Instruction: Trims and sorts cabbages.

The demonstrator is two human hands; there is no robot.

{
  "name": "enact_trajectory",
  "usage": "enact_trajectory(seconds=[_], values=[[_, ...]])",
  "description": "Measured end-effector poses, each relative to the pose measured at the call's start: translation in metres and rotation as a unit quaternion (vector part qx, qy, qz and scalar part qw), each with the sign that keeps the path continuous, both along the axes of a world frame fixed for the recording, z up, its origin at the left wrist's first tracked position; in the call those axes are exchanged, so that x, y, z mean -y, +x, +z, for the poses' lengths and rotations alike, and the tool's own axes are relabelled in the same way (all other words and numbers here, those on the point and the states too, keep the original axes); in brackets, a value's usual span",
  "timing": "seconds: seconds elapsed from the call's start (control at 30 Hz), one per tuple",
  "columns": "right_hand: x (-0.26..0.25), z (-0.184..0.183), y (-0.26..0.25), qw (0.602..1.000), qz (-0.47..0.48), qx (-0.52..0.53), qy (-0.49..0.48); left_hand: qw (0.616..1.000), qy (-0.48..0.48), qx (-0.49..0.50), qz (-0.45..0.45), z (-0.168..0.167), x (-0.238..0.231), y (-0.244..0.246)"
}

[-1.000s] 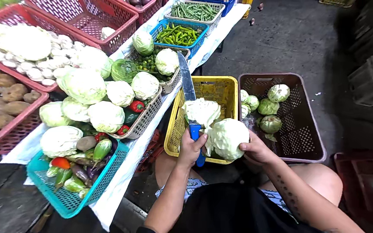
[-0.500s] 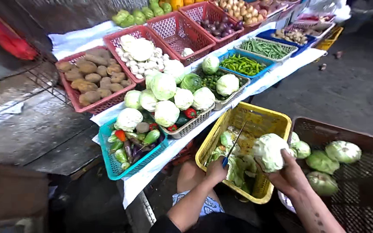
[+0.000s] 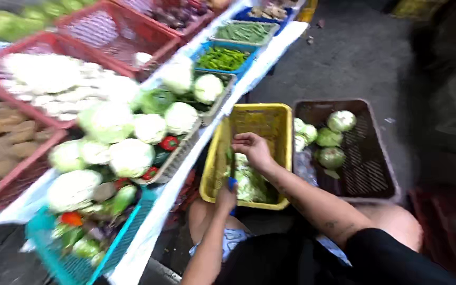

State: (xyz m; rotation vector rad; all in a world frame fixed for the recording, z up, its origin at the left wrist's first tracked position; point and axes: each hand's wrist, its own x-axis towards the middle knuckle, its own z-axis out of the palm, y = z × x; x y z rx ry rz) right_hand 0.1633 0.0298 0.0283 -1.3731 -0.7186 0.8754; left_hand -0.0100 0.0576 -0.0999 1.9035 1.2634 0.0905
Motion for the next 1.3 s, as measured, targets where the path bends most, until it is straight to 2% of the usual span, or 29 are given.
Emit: enact_trajectory(seconds=[0.1, 0.17, 0.23, 0.33, 0.43, 0.47, 0.53, 0.7, 0.83, 0.9, 1.03, 1.17, 1.23, 1.3], values=[[0.069, -0.046, 0.038, 0.997, -0.046, -0.036, -0.057, 0.999, 0.004, 0.039, -0.013, -0.012, -0.001, 0.004], [0.111, -0.063, 0.074, 0.992, -0.069, 0.021, -0.107, 0.998, 0.0, 0.055, -0.013, -0.016, -0.001, 0.004], [0.144, -0.086, 0.117, 0.968, -0.132, 0.096, -0.19, 0.998, 0.007, 0.055, -0.009, -0.018, -0.001, 0.004], [0.18, -0.144, 0.189, 0.901, -0.228, 0.133, -0.343, 0.998, 0.007, 0.057, -0.005, -0.02, 0.0, 0.003], [0.217, -0.225, 0.256, 0.813, -0.187, 0.126, -0.537, 0.997, 0.003, 0.074, 0.007, -0.02, 0.002, 0.005], [0.224, -0.243, 0.27, 0.783, -0.176, 0.11, -0.586, 0.997, 0.003, 0.08, 0.014, -0.02, 0.002, 0.005], [0.227, -0.25, 0.286, 0.745, -0.207, 0.095, -0.627, 0.994, 0.001, 0.104, 0.02, -0.021, 0.004, 0.006], [0.198, -0.273, 0.3, 0.72, -0.236, 0.183, -0.627, 0.985, -0.001, 0.171, 0.024, -0.025, 0.007, 0.002], [0.186, -0.297, 0.318, 0.705, -0.199, 0.222, -0.643, 0.98, -0.011, 0.198, 0.024, -0.027, 0.007, 0.005], [0.183, -0.3, 0.32, 0.708, -0.178, 0.24, -0.64, 0.985, -0.012, 0.17, 0.04, -0.024, 0.008, 0.004], [0.185, -0.291, 0.32, 0.73, -0.159, 0.255, -0.614, 0.99, -0.009, 0.135, 0.04, -0.021, 0.008, 0.003], [0.187, -0.265, 0.323, 0.715, -0.115, 0.23, -0.65, 0.994, -0.041, 0.092, 0.043, -0.019, 0.005, 0.012], [0.199, -0.251, 0.317, 0.758, -0.135, 0.177, -0.614, 0.996, -0.053, 0.06, 0.049, -0.016, 0.004, 0.013], [0.217, -0.221, 0.299, 0.832, -0.19, 0.077, -0.516, 0.996, -0.063, 0.026, 0.061, -0.013, 0.0, 0.015]])
